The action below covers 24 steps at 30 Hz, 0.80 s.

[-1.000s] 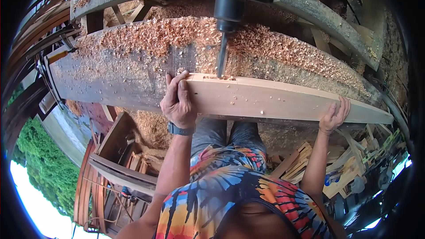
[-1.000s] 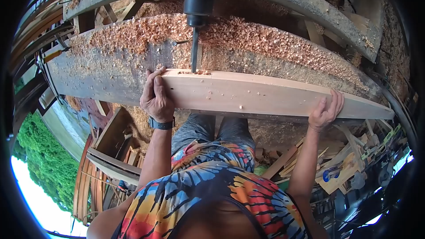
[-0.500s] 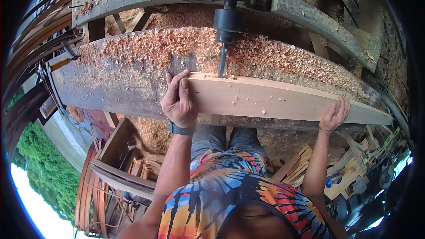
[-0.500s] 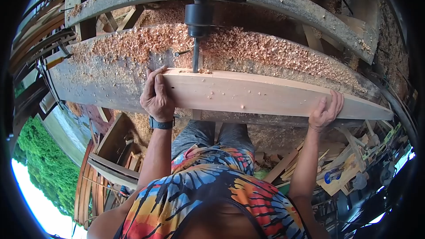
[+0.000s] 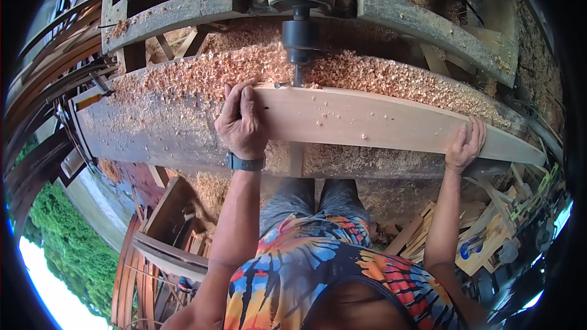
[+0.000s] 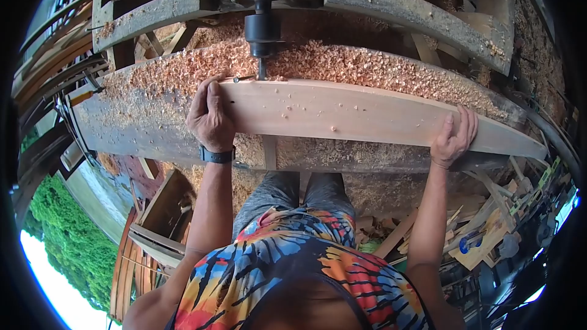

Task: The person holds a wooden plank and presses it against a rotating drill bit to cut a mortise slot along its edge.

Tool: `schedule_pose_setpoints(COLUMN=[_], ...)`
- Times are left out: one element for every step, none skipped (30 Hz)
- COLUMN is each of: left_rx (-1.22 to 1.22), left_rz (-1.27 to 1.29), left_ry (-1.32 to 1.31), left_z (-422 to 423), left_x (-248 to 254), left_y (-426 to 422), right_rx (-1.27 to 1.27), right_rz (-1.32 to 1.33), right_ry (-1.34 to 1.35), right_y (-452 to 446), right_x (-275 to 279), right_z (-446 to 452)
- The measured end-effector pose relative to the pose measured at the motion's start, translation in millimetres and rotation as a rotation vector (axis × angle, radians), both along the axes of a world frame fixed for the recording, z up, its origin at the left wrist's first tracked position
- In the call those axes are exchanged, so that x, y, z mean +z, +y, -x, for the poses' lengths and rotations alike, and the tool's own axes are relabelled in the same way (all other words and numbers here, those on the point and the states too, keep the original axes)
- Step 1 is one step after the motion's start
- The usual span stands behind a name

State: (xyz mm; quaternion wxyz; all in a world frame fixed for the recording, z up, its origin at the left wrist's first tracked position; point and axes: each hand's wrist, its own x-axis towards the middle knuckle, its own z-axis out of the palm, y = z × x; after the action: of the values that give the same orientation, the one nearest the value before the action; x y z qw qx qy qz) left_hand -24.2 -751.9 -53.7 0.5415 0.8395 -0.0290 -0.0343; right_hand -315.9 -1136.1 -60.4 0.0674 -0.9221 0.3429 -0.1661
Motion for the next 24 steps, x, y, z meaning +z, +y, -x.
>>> schedule_pose_setpoints(left_rx=[0.005,0.005,0.007,0.01,0.018,0.035,0.028,0.018,0.006,-0.006,0.003,0.014,0.025,0.034,0.031,0.028,0.026,0.009,0.002,-0.004,0.001,0.032,0.043,0.026], left_rz=[0.027,0.026,0.012,0.007,0.004,-0.041,-0.043,-0.049,-0.056,-0.128,-0.103,-0.079,-0.055,-0.03,-0.028,-0.025,-0.024,-0.023,-0.025,-0.034,-0.041,0.026,0.028,-0.005], left_ry=[0.0,0.02,0.017,0.0,-0.022,-0.02,-0.022,-0.02,-0.02,-0.066,-0.06,-0.05,-0.041,-0.016,0.006,0.029,0.052,0.017,-0.002,-0.016,-0.043,-0.003,0.023,-0.001], left_z=[2.1,3.8,9.9,11.3,10.9,17.4,25.0,34.0,39.1,42.6,41.9,39.1,35.6,29.6,20.6,11.7,6.9,5.9,8.1,13.2,14.4,22.2,29.5,29.6], left_x=[-1.1,-2.5,-1.5,-1.5,-0.9,0.2,-0.9,-2.5,-0.4,0.8,-2.6,-1.2,-0.4,-0.8,2.6,6.5,7.2,2.9,-0.4,-0.8,0.3,-2.9,-10.2,-6.1], left_y=[1.4,4.3,7.2,6.5,5.0,8.9,14.2,21.6,25.6,28.4,28.9,24.7,20.4,15.3,7.2,-1.2,-5.5,-3.2,-2.9,0.8,2.4,6.9,17.5,18.6], right_rx=[-0.002,0.0,0.0,0.001,0.008,0.027,0.033,0.036,0.036,0.038,0.034,0.031,0.029,0.019,0.008,-0.003,-0.004,-0.007,-0.012,-0.01,0.003,0.022,0.034,0.041], right_rz=[-0.004,-0.013,-0.014,-0.006,0.004,0.015,0.004,-0.012,-0.027,-0.021,-0.014,-0.008,-0.002,-0.001,0.0,0.003,0.009,0.013,0.019,0.009,0.0,-0.004,-0.004,-0.002], right_ry=[-0.005,-0.003,0.009,0.008,0.001,-0.01,-0.01,-0.006,-0.003,0.0,-0.004,-0.005,-0.007,-0.006,-0.004,0.0,-0.008,-0.016,-0.023,-0.021,-0.034,-0.058,-0.061,-0.06], right_y=[-0.1,2.2,6.3,6.8,5.2,7.3,8.2,10.7,12.9,13.6,12.7,12.5,11.6,8.8,4.8,1.1,-1.3,-2.6,-3.0,1.7,4.2,2.5,2.7,4.8], right_x=[0.0,0.7,2.1,1.9,2.2,1.8,1.9,2.8,2.7,3.0,1.0,1.2,1.8,1.7,1.4,0.9,-0.8,-3.1,-4.0,-1.1,0.1,-1.1,-0.9,0.9], right_z=[1.2,5.6,10.7,9.8,7.0,11.1,14.5,19.8,23.8,26.1,25.9,24.5,22.4,18.3,12.3,9.0,8.3,8.6,10.7,18.2,20.1,15.9,14.4,15.0])
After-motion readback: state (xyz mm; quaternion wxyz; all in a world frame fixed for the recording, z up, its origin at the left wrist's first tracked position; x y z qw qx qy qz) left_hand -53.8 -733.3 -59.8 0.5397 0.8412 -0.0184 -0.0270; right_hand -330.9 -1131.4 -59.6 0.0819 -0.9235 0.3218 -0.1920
